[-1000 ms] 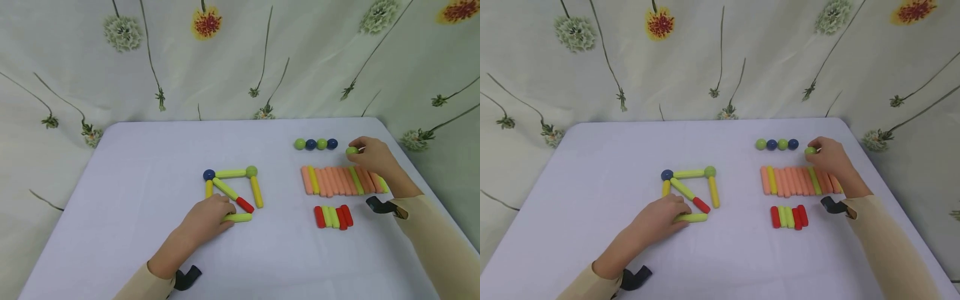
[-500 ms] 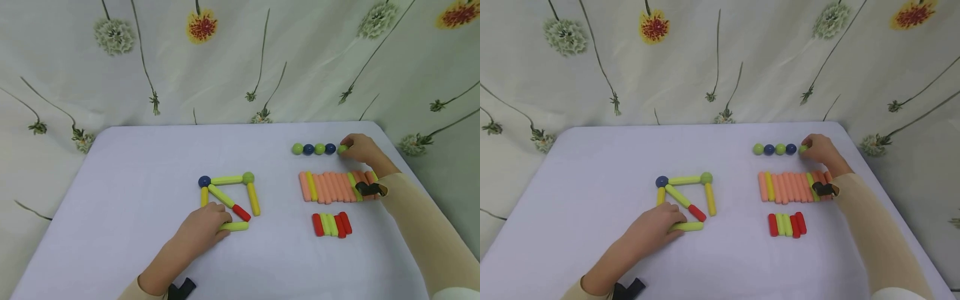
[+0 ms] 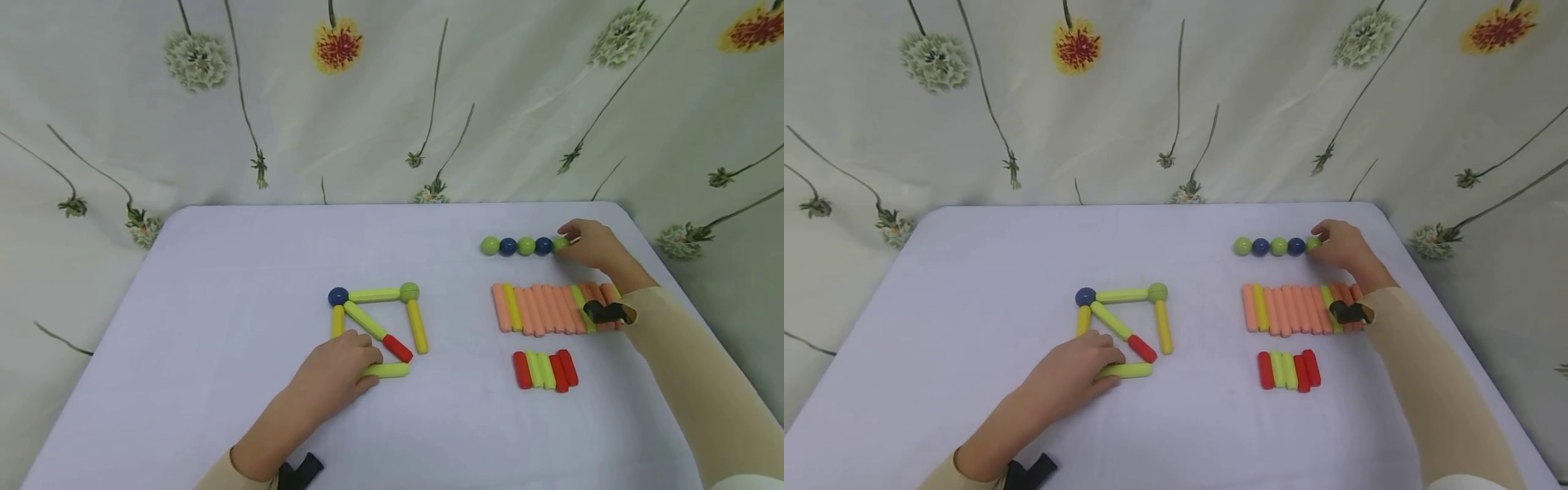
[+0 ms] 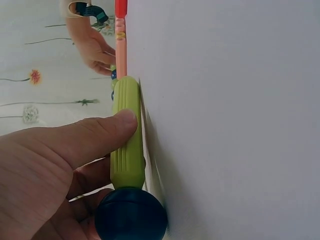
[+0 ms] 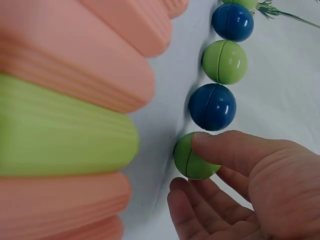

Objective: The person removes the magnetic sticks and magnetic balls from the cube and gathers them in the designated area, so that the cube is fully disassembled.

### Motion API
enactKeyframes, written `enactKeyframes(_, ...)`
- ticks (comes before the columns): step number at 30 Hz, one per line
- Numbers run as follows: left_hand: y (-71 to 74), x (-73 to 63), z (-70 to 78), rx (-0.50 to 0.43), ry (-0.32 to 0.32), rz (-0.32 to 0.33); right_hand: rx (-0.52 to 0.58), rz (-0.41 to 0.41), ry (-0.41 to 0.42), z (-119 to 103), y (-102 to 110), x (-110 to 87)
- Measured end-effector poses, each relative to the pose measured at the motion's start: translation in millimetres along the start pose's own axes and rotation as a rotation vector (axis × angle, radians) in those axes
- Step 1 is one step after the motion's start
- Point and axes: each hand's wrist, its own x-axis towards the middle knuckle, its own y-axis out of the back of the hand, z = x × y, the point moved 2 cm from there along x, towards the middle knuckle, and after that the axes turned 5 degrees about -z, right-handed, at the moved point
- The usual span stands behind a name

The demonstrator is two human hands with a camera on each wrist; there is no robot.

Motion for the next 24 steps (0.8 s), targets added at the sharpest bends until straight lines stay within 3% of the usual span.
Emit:
enactKeyframes(5, -0.7, -1.3, -0.4, 0.008, -0.008, 0.013, 0.006, 0.008, 0.011, 2, 1, -6.1)
enactKeyframes(11, -1.5, -0.3, 1.1, 0.019, -0.030, 0.029, -0.068, 0.088, 0.090, -10, 4, -26.8)
enactKeyframes(18, -1.2, -0.1, 1.6, 0.028, -0.013, 0.020, -0.109, 0.126, 0.285, -78, -16, -69.2)
enactKeyframes(24, 0.4, -0.6, 0.7, 0.037, -0.015, 0.027, -0.143, -0.051, 0.523, -143, -62, -98.1)
